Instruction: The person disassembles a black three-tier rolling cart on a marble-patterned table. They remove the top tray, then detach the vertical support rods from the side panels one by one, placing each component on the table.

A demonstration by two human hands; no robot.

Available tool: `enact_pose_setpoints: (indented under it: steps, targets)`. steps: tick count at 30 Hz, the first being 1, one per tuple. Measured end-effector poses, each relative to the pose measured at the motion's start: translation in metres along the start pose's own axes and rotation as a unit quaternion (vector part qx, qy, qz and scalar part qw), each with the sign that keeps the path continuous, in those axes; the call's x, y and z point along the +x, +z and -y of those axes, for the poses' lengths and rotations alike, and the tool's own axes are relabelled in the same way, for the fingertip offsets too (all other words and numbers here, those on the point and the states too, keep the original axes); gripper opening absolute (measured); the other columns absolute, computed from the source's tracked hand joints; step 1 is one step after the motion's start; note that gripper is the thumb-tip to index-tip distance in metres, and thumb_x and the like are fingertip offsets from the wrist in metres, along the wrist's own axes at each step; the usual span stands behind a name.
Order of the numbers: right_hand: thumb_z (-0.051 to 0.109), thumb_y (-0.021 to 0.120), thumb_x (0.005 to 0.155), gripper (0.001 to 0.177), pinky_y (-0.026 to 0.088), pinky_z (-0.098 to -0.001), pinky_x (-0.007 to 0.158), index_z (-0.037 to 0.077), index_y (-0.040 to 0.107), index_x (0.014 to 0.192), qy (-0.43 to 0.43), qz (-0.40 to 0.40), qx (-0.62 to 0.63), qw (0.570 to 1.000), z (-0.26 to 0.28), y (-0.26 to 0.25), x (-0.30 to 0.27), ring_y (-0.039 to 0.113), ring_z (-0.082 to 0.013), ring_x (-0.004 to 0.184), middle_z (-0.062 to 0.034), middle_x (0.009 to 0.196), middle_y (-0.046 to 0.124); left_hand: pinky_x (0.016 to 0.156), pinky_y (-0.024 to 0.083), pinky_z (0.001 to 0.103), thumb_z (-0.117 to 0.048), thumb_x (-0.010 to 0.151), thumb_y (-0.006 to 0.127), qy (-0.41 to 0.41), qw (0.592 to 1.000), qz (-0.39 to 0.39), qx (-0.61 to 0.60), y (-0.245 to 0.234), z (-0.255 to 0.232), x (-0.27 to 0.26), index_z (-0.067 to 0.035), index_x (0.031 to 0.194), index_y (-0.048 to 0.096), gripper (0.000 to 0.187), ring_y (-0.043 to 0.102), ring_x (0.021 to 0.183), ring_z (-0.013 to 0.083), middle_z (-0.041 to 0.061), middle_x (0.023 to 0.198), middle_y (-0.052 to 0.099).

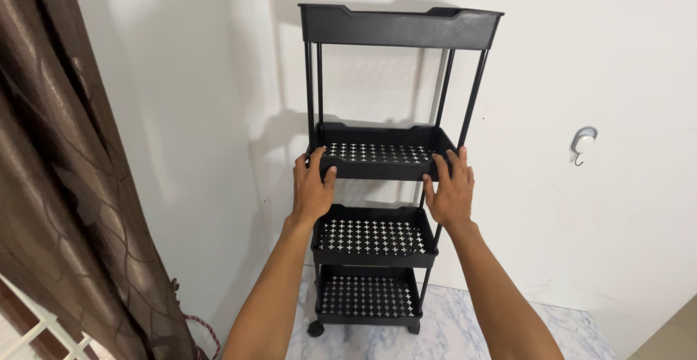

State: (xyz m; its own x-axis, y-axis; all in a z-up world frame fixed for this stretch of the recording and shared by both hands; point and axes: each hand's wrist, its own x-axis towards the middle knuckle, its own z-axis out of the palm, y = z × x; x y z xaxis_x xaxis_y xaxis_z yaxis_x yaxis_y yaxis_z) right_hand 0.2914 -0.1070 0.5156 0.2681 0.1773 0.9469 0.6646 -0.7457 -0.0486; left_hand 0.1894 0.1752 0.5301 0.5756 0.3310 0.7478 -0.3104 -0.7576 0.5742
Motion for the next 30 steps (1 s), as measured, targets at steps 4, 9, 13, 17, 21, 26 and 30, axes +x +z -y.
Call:
enact_pose_setpoints:
  steps: [4,9,13,17,21,26,30]
  targets:
    - [0.027,0.063,0.099,0.048,0.03,-0.07,0.111,0.007,0.055,0.142,0.025,0.036,-0.011,0.999,-0.005,-0.006,-0.002,0.029,-0.0456,0.152,-0.0243,0.149,0.048,0.104,0.046,0.052,-0.017,0.097,0.066,-0.002,1.0,0.009,0.0,0.0,-0.006,-0.008,-0.011,0.149,0.046,0.056,0.044,0.132,0.0456,0.03,0.143,0.038]
    - [0.028,0.061,0.1,0.049,0.027,-0.0734,0.112,0.009,0.052,0.144,0.05,0.065,-0.018,0.996,-0.009,-0.013,-0.004,0.025,-0.0426,0.154,-0.0217,0.153,0.044,0.105,0.045,0.053,-0.013,0.097,0.067,0.028,1.0,0.003,0.005,0.001,-0.011,-0.019,-0.014,0.152,0.045,0.059,0.043,0.132,0.0462,0.029,0.144,0.039]
    - [0.027,0.06,0.102,0.05,0.024,-0.0752,0.112,0.011,0.049,0.148,0.062,0.091,-0.021,0.994,-0.012,-0.022,-0.006,0.021,-0.0423,0.156,-0.0202,0.157,0.04,0.107,0.044,0.052,-0.009,0.097,0.067,0.047,0.999,-0.003,0.002,0.002,-0.016,-0.03,-0.015,0.153,0.044,0.06,0.045,0.13,0.0448,0.028,0.144,0.04]
    - [0.026,0.061,0.1,0.054,0.023,-0.0755,0.112,0.014,0.045,0.151,0.09,0.119,-0.012,0.989,-0.012,-0.03,-0.01,0.018,-0.0436,0.156,-0.0183,0.161,0.035,0.106,0.045,0.052,-0.006,0.097,0.067,0.059,0.998,-0.014,0.006,0.004,-0.019,-0.037,-0.016,0.154,0.044,0.063,0.046,0.128,0.0433,0.026,0.141,0.042]
    - [0.026,0.062,0.1,0.059,0.025,-0.0773,0.11,0.014,0.042,0.154,0.086,0.135,-0.01,0.987,-0.013,-0.037,-0.013,0.016,-0.0467,0.155,-0.0187,0.164,0.031,0.107,0.044,0.052,-0.005,0.097,0.068,0.079,0.996,-0.03,0.011,0.006,-0.02,-0.042,-0.017,0.155,0.043,0.065,0.047,0.126,0.0429,0.025,0.14,0.042]
    - [0.029,0.062,0.102,0.061,0.026,-0.0799,0.108,0.014,0.04,0.157,0.079,0.155,-0.005,0.985,-0.017,-0.044,-0.013,0.015,-0.0471,0.156,-0.0186,0.166,0.028,0.106,0.045,0.051,-0.005,0.097,0.068,0.077,0.997,-0.03,0.01,0.005,-0.022,-0.048,-0.018,0.155,0.043,0.064,0.047,0.126,0.0424,0.025,0.141,0.041]
    - [0.029,0.063,0.101,0.063,0.024,-0.0809,0.108,0.014,0.039,0.158,0.097,0.182,-0.015,0.978,-0.017,-0.046,-0.01,0.013,-0.0461,0.156,-0.017,0.167,0.027,0.105,0.046,0.049,-0.004,0.097,0.068,0.056,0.998,-0.018,0.003,0.003,-0.025,-0.052,-0.021,0.155,0.042,0.066,0.048,0.125,0.0405,0.024,0.141,0.041]
